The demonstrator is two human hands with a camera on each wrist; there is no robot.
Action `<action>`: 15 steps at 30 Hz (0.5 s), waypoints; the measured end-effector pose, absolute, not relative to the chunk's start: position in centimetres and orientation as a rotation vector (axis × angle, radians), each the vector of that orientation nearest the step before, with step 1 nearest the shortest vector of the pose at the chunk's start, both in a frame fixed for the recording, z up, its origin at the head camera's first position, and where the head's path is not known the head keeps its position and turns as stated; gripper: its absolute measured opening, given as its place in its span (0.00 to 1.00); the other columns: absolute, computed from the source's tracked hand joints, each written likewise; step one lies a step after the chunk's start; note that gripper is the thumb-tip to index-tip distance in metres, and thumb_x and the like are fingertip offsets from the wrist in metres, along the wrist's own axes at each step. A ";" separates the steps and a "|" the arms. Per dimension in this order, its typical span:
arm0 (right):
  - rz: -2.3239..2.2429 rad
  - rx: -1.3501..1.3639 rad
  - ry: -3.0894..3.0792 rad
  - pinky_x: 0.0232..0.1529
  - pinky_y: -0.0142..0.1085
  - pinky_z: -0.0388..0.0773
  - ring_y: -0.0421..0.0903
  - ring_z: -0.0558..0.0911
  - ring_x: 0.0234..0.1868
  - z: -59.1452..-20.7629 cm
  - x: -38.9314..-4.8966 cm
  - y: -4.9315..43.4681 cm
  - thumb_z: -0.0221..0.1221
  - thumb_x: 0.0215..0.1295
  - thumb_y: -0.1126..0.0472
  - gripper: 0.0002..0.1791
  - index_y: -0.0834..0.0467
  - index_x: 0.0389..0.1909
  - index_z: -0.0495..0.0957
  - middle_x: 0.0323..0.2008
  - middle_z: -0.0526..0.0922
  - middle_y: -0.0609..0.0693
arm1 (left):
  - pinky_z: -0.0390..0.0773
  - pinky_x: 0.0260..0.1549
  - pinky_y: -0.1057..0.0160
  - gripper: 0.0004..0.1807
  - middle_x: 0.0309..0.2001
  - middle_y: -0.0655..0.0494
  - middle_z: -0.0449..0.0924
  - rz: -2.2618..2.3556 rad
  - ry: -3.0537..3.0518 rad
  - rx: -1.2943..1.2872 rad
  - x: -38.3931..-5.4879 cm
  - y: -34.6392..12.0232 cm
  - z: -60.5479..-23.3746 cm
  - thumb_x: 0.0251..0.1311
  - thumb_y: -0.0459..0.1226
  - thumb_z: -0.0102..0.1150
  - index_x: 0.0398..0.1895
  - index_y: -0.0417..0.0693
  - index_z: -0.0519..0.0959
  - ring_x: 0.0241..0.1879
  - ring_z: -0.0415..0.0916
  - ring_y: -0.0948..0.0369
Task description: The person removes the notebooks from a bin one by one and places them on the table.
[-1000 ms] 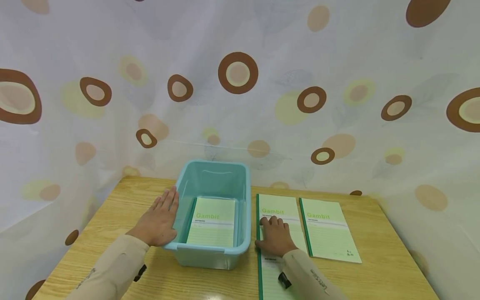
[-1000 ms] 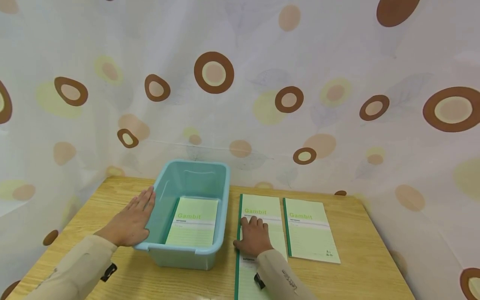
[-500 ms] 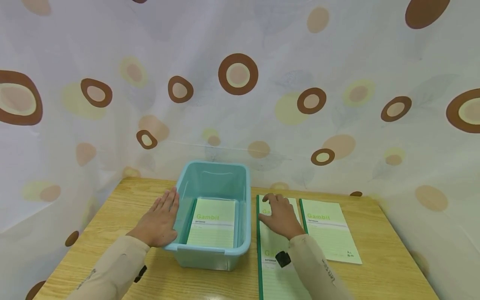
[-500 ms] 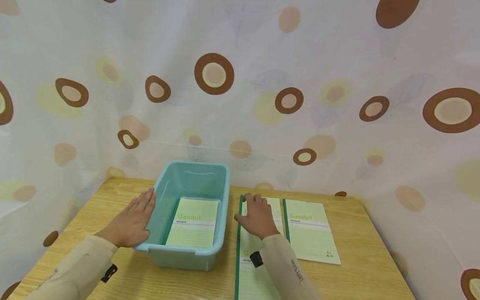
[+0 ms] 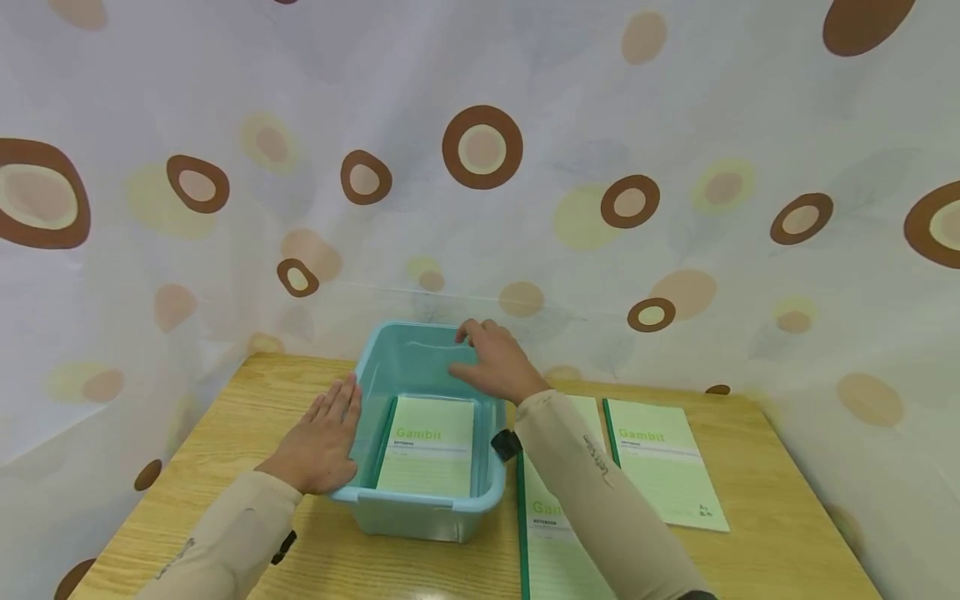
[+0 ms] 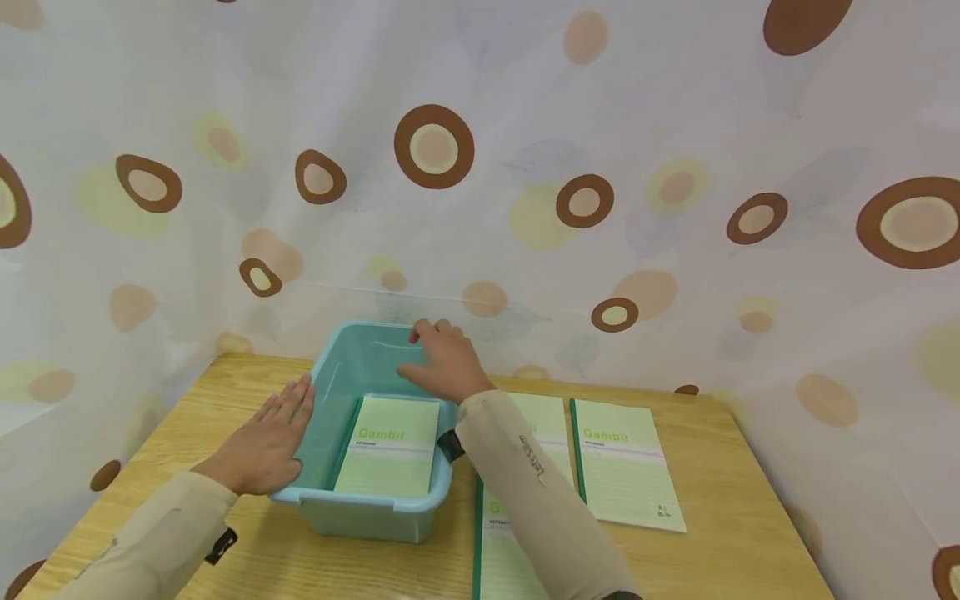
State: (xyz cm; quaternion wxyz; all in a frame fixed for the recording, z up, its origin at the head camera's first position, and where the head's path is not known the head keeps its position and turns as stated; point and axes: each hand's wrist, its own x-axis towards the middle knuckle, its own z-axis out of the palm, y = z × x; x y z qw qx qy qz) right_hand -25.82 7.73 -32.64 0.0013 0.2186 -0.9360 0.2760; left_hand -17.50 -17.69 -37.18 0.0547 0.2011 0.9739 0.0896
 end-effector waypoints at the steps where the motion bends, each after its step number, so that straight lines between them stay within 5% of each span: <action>1: 0.852 0.698 -2.962 0.47 0.46 0.72 0.51 0.72 0.46 -32.7 -26.2 7.1 0.59 0.62 0.52 0.20 0.55 0.52 0.72 0.47 0.73 0.54 | 0.44 0.68 0.40 0.43 0.74 0.29 0.37 0.271 2.959 0.615 -17.5 -17.7 -37.2 0.49 0.31 0.43 0.71 0.22 0.45 0.72 0.38 0.36; 15: 0.738 0.700 -3.227 0.41 0.38 0.76 0.45 0.77 0.40 -35.8 -29.2 -0.7 0.59 0.61 0.50 0.22 0.55 0.53 0.74 0.47 0.80 0.50 | 0.45 0.68 0.39 0.40 0.73 0.29 0.40 0.296 2.980 0.648 -17.5 -18.0 -37.2 0.53 0.32 0.41 0.70 0.21 0.48 0.72 0.40 0.35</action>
